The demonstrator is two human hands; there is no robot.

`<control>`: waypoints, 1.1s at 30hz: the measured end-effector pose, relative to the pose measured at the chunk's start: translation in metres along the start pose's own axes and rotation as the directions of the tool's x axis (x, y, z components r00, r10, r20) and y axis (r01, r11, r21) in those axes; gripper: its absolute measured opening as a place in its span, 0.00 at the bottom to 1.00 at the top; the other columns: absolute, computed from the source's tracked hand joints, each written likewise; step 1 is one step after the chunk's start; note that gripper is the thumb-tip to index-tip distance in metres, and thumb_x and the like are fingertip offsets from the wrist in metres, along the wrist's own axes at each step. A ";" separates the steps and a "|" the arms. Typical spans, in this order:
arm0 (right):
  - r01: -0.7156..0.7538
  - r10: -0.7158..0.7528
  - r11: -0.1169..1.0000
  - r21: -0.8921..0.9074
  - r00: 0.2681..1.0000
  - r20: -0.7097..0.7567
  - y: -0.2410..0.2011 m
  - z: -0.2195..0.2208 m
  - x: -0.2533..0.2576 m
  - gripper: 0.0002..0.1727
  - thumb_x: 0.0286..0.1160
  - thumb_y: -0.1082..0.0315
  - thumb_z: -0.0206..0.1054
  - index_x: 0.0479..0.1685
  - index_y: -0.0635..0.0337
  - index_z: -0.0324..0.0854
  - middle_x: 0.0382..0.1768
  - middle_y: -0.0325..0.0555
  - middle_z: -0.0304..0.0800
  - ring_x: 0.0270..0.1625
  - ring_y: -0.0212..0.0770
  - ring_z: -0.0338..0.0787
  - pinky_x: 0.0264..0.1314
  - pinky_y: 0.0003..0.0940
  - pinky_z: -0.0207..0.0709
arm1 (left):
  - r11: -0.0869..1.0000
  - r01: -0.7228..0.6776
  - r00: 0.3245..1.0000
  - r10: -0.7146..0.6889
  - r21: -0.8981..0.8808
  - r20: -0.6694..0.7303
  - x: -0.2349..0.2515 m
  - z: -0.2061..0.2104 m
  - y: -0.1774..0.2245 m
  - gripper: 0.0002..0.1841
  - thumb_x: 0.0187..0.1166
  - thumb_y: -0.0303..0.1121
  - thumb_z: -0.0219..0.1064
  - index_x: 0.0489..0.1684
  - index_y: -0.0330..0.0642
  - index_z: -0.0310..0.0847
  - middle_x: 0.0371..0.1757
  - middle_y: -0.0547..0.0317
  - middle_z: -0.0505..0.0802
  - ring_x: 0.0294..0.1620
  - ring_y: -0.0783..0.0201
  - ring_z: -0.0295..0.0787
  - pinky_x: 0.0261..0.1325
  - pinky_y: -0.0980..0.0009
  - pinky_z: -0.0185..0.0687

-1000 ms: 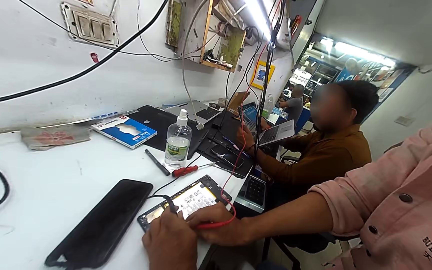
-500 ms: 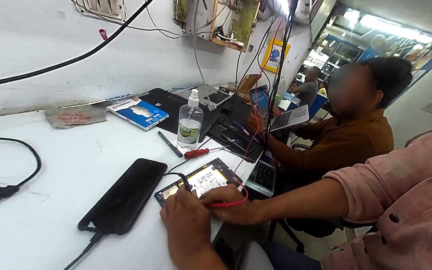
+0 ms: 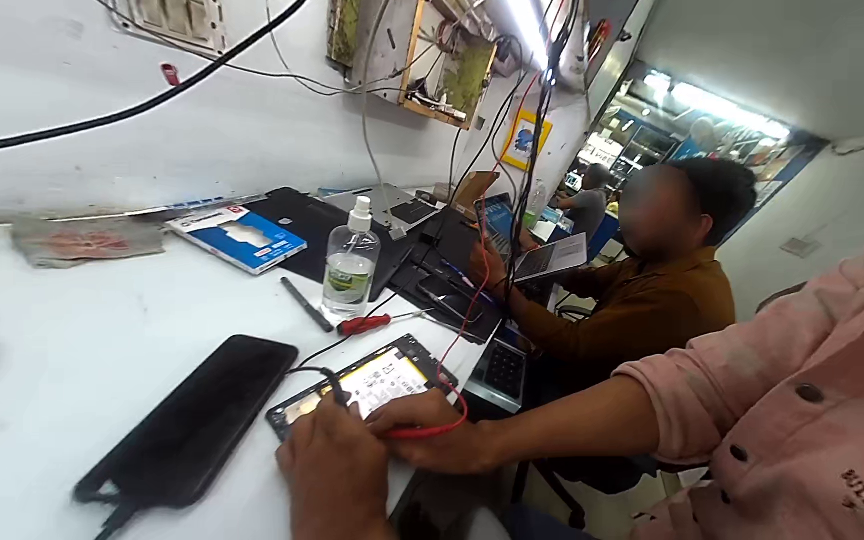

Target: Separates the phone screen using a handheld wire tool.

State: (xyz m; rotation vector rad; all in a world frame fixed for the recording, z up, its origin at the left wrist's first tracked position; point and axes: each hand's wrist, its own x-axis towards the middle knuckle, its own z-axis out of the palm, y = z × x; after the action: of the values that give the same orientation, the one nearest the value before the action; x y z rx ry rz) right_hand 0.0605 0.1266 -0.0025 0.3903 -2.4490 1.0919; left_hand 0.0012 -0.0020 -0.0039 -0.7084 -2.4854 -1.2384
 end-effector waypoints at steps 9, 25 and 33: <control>-0.146 0.146 0.989 0.021 0.989 0.035 -0.017 -0.008 0.005 0.07 0.70 0.82 0.70 0.43 0.74 0.90 0.41 0.53 0.96 0.45 0.33 0.94 0.55 0.26 0.87 | 0.998 0.003 1.000 -0.002 0.059 -0.010 0.002 0.003 0.001 0.13 0.86 0.26 0.57 0.55 0.24 0.83 0.44 0.31 0.91 0.51 0.32 0.89 0.56 0.36 0.77; -0.052 0.052 0.999 0.014 0.999 0.016 -0.003 -0.005 -0.001 0.06 0.72 0.81 0.69 0.42 0.74 0.90 0.45 0.56 0.96 0.48 0.36 0.95 0.56 0.28 0.87 | 0.996 -0.004 0.999 0.007 0.088 -0.031 0.000 0.008 0.000 0.13 0.86 0.26 0.58 0.55 0.25 0.83 0.44 0.33 0.91 0.51 0.34 0.89 0.56 0.39 0.77; -0.066 0.065 0.998 0.009 0.998 0.009 -0.004 -0.005 -0.001 0.06 0.71 0.82 0.69 0.42 0.74 0.90 0.45 0.56 0.96 0.47 0.36 0.94 0.55 0.28 0.87 | 0.998 0.012 1.000 -0.010 0.062 -0.022 0.000 0.008 0.001 0.13 0.86 0.27 0.57 0.56 0.24 0.82 0.45 0.31 0.91 0.52 0.32 0.89 0.57 0.37 0.76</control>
State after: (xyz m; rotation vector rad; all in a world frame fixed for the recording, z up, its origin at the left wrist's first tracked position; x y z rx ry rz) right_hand 0.0643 0.1278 0.0018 0.3203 -2.4811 1.1308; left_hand 0.0016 0.0050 -0.0085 -0.6628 -2.5017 -1.1605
